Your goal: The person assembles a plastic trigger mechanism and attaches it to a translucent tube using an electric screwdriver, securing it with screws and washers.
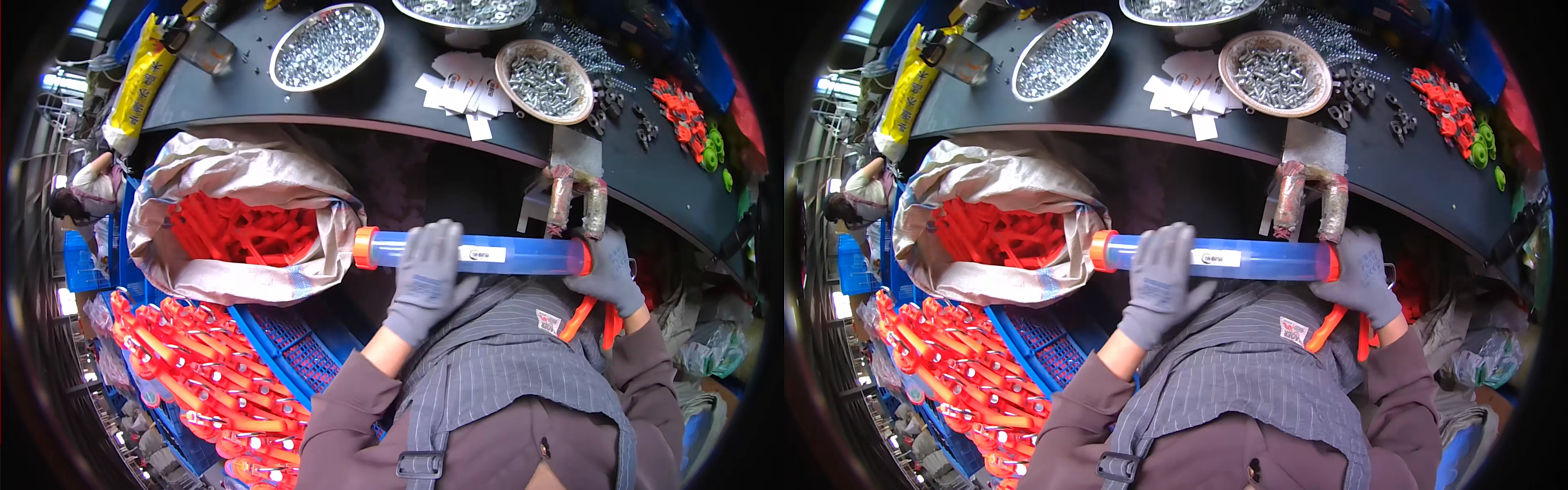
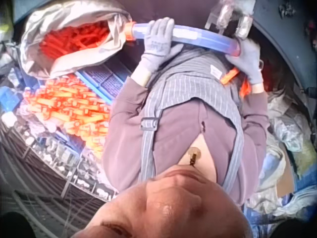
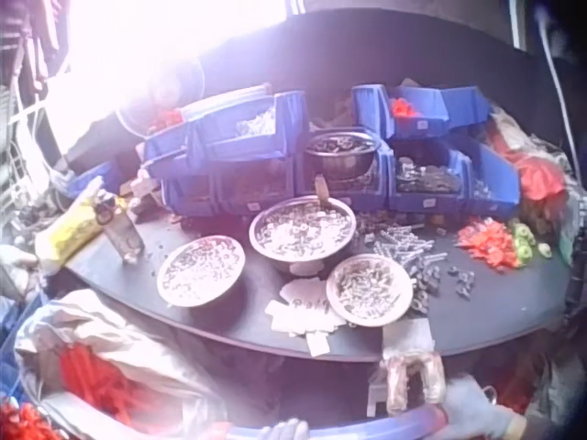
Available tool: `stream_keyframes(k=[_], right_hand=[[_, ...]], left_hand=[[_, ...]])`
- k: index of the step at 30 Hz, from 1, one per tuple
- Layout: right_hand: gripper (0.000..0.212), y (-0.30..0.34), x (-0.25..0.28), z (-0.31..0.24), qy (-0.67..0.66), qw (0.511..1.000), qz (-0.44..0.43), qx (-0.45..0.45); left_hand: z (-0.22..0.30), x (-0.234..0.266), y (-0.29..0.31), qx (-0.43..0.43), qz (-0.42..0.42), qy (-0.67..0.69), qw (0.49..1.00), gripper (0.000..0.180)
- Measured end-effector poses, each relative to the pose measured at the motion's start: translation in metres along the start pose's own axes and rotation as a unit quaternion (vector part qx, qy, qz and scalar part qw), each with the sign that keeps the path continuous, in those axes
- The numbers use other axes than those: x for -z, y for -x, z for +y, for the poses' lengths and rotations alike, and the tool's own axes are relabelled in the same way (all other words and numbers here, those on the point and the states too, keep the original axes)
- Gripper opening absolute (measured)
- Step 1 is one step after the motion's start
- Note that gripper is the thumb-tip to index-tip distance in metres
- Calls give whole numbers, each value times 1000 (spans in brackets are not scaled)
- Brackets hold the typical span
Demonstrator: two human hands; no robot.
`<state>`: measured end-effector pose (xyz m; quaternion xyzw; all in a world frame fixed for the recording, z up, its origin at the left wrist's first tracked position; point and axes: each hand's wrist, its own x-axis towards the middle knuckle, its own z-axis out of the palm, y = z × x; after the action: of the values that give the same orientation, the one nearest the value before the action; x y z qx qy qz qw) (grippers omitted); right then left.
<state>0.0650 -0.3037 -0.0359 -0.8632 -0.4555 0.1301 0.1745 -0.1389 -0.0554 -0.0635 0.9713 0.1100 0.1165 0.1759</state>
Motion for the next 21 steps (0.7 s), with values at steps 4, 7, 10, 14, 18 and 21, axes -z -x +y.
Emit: stream_keyframes(k=[4,7,10,14,18,21], right_hand=[[55,8,53,-27,83,983,134,98],[60,16,106,-53,117,965,208,112],[63,16,126,-76,144,936,303,108],[63,12,117,-107,170,888,414,101],[65,17,106,-130,60,892,441,79],[62,15,109,-139,-2,894,436,103]], left_hand=[[-2,27,18,18,215,21,976,79],[37,47,29,31,313,166,935,75],[84,72,-21,166,222,661,697,81],[110,114,-96,71,242,719,647,69],[98,154,-115,43,350,605,714,40],[69,170,-112,-14,340,648,682,27]])
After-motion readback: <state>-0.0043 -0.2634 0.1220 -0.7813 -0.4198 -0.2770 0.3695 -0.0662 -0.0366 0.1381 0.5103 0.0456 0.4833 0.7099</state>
